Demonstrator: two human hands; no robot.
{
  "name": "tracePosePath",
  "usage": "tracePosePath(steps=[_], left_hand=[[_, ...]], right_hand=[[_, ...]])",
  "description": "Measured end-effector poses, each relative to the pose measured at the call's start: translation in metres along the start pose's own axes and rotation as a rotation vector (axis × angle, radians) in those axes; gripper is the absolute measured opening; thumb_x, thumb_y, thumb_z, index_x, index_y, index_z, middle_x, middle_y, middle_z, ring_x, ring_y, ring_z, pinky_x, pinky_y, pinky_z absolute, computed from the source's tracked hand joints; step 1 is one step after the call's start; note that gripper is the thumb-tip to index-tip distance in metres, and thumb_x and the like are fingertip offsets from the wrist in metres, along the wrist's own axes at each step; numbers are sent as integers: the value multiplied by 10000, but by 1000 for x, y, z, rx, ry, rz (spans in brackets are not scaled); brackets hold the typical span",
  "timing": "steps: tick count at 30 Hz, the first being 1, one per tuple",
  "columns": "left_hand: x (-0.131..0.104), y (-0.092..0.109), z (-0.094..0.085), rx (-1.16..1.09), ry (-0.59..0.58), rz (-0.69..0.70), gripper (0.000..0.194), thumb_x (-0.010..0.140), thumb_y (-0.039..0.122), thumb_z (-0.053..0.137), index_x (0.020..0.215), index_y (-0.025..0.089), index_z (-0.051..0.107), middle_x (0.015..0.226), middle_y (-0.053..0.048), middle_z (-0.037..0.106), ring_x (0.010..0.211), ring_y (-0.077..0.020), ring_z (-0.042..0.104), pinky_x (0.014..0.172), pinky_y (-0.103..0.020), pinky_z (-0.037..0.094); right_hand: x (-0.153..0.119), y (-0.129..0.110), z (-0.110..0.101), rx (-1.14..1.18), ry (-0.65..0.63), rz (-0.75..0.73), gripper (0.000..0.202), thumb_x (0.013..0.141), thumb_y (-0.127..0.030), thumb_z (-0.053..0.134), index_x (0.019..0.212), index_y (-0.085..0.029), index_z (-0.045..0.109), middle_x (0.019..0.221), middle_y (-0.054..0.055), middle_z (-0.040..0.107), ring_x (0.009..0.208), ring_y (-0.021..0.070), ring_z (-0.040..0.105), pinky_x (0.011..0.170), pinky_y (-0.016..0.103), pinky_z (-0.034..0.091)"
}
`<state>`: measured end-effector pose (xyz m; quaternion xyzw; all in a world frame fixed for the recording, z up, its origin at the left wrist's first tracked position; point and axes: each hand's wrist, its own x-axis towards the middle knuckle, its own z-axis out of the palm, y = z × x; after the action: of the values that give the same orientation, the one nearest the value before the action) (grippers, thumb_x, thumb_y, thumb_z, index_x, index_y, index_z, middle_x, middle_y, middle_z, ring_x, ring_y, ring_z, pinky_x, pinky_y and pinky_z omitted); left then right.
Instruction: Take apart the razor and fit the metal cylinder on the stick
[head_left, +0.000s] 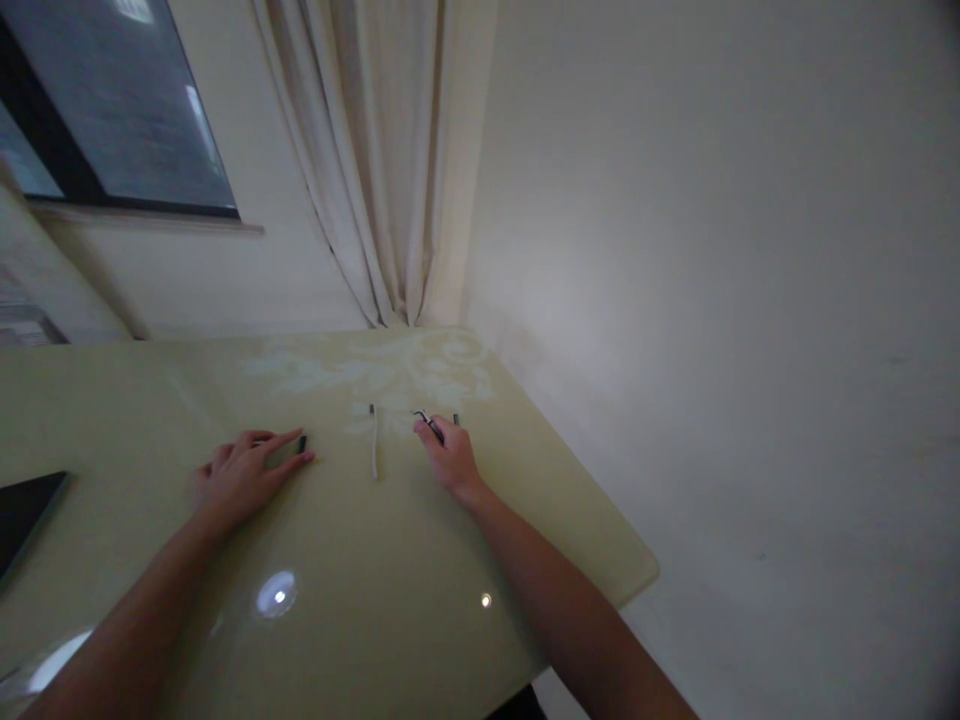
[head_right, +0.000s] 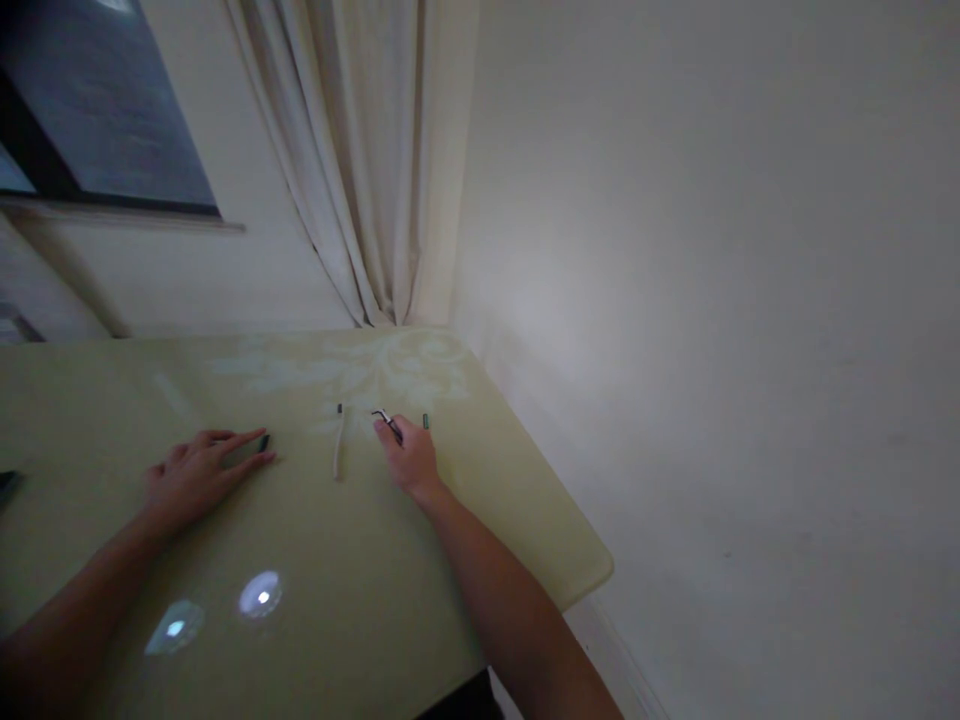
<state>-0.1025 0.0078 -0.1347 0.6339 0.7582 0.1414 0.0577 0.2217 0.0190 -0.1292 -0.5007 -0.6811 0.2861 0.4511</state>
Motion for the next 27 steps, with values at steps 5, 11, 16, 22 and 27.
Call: tracePosePath(steps=[5, 11, 16, 22, 27], left_hand=[[7, 6, -7, -30, -15, 16, 618, 897, 727, 521, 1321, 347, 763, 1462, -166, 584, 1294, -499, 534, 1017, -701, 415], [8, 4, -3, -101, 86, 44, 439, 854, 638, 678, 1094, 302, 826, 1348, -143, 661, 1252, -438, 577, 1024, -621, 428], [-4, 55, -28, -144, 385, 375, 337, 831, 520, 818, 1074, 287, 827, 1204, -115, 701, 1152, -356, 595, 1029, -515, 394], [-43, 137, -50, -350, 436, 897, 362, 863, 510, 819, 1170, 320, 804, 1040, -62, 701, 955, -241, 577, 937, -407, 381], [-53, 147, -49, -478, 387, 934, 385, 900, 520, 767, 1233, 328, 778, 991, -43, 680, 959, -230, 582, 903, -379, 387]], right_hand=[[-5, -3, 3, -16, -64, 6, 447, 1002, -559, 516, 720, -211, 505, 607, -62, 413, 594, 124, 411, 602, 249, 250], [-5, -1, 4, -21, -71, -4, 428, 997, -537, 520, 725, -208, 528, 610, -54, 439, 605, 127, 425, 600, 261, 249], [-4, -13, 4, 249, -96, 150, 367, 861, -519, 684, 729, -178, 658, 572, -71, 392, 550, 105, 351, 551, 265, 233], [-10, -34, -10, 1015, -354, 428, 328, 712, -463, 839, 780, -175, 698, 482, -138, 252, 420, 56, 132, 425, 257, 92], [-16, -43, -17, 1193, -408, 347, 337, 704, -421, 871, 861, -143, 764, 476, -139, 238, 409, 41, 133, 407, 237, 92]])
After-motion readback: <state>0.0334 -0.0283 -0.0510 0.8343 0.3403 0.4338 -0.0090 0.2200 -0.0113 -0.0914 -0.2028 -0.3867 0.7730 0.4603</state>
